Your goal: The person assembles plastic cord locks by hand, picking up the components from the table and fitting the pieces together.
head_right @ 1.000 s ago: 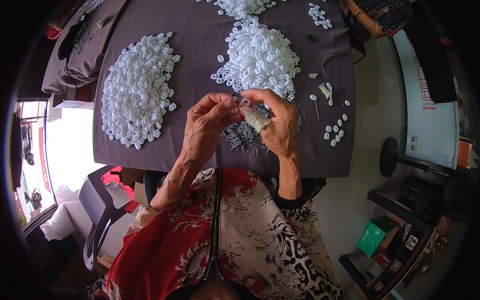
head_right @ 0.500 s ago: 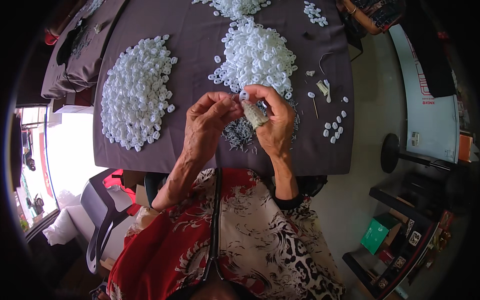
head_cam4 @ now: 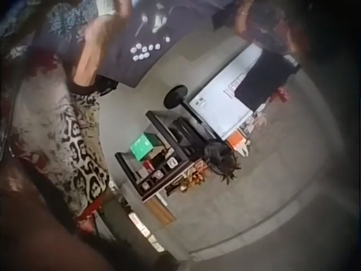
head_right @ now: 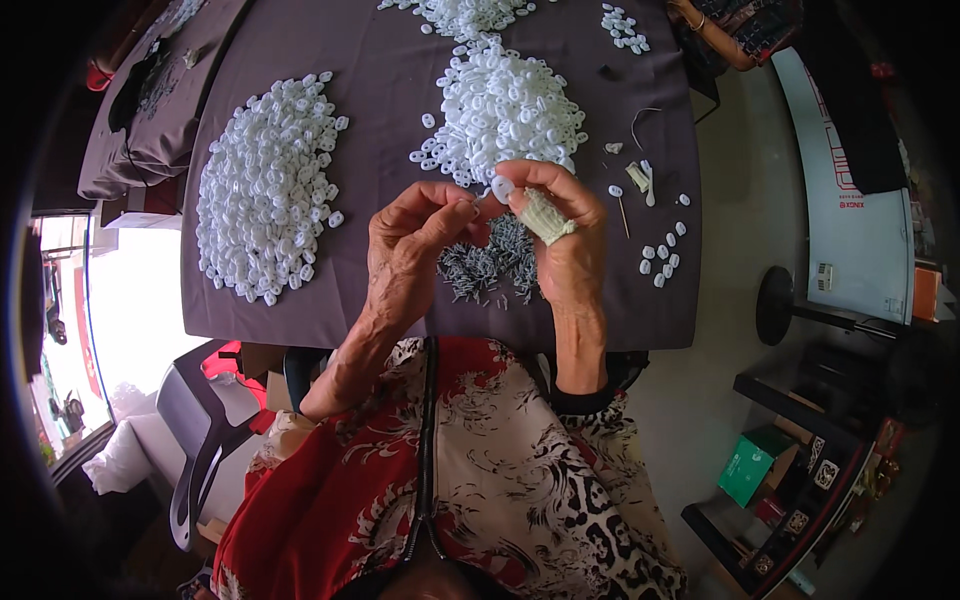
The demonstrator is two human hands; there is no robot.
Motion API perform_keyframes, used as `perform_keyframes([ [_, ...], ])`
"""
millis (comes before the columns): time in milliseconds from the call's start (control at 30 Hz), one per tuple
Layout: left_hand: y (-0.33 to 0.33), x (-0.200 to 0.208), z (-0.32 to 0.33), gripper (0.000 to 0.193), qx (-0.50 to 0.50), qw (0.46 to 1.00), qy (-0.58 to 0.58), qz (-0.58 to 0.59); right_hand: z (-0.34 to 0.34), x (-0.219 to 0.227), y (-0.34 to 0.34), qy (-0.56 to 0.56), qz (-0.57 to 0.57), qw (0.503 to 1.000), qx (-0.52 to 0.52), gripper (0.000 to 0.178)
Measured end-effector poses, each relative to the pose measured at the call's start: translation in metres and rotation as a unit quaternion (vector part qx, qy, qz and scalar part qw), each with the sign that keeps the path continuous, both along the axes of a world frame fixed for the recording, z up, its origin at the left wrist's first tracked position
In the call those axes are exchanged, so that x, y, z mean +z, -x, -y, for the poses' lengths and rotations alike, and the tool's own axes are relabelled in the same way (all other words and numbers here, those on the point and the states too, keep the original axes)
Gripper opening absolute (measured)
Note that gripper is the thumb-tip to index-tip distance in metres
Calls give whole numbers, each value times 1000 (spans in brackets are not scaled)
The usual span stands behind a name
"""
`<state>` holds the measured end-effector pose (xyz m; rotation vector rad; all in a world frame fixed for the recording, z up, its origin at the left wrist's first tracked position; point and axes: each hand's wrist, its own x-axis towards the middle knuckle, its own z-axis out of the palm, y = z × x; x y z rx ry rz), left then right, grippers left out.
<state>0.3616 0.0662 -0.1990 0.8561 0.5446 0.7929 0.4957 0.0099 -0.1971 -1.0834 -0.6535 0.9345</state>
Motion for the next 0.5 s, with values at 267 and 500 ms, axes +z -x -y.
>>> perform_keyframes([
  [267,-2,0,1,13,11,1000,9,20,-1,21,5,2,172,985,6,20],
  [500,-2,4,2,13,19,1000,15,2,-2,24,7,2,223,975,7,19],
])
